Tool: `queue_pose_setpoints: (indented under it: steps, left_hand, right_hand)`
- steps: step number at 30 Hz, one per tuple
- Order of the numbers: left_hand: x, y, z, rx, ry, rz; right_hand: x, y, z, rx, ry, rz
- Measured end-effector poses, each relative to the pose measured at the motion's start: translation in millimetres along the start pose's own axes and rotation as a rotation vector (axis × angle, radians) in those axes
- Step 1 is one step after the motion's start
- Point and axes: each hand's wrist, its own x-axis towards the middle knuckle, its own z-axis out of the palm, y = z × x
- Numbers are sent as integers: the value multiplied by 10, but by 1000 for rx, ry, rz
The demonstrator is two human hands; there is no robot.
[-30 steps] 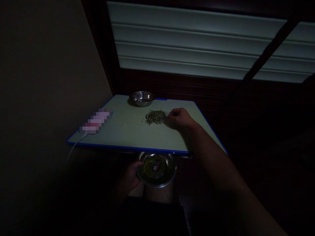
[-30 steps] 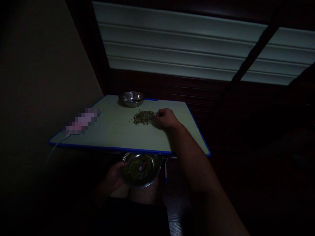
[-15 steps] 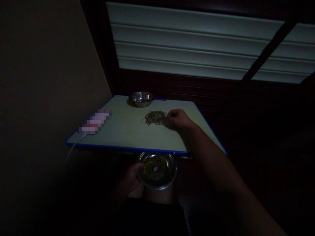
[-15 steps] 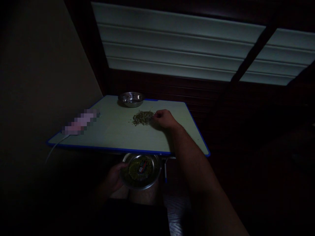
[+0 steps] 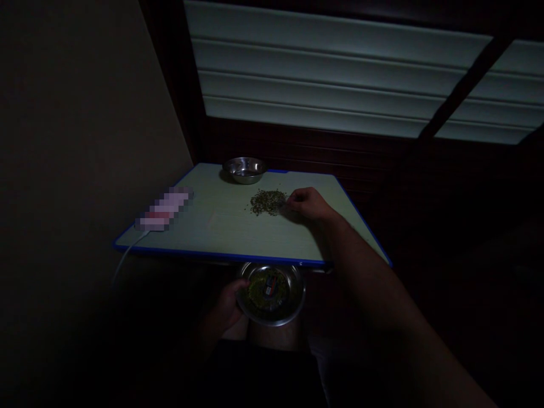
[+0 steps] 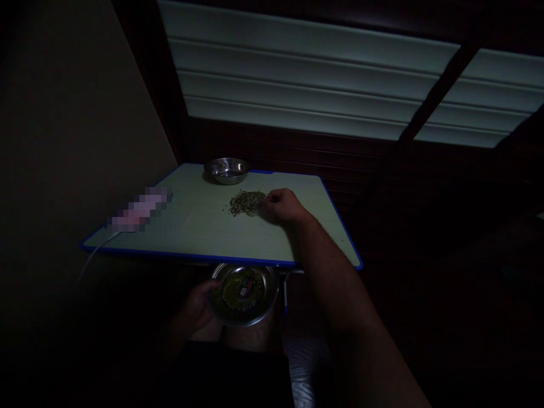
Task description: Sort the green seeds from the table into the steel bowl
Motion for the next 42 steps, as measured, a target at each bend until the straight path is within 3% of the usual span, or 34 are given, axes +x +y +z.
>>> queue_pose_setpoints:
  steps: [6,12,18,25,32,42]
  left_hand:
    - [20,-12,-39,20,-12,-17]
    - [19,-14,-29,24,-4,-4]
    - [44,-32,-51,12,-26,9]
    - [52,-36,-83,22,-35,1]
    - [66,-45,-88,-19,-37,13]
    - [77,-61,-107,11,-31,0]
  right_hand:
    - [0,18,-7,44,32,35]
    - [-16,-22,-11,81,-40,39]
    - [-26,-48,-30,49,30,39]
    - [-44,-48,-10,114,-81,9]
    - [-7,16,-24,46,50,30]
    - [-24,-16,-4,73,-9,1]
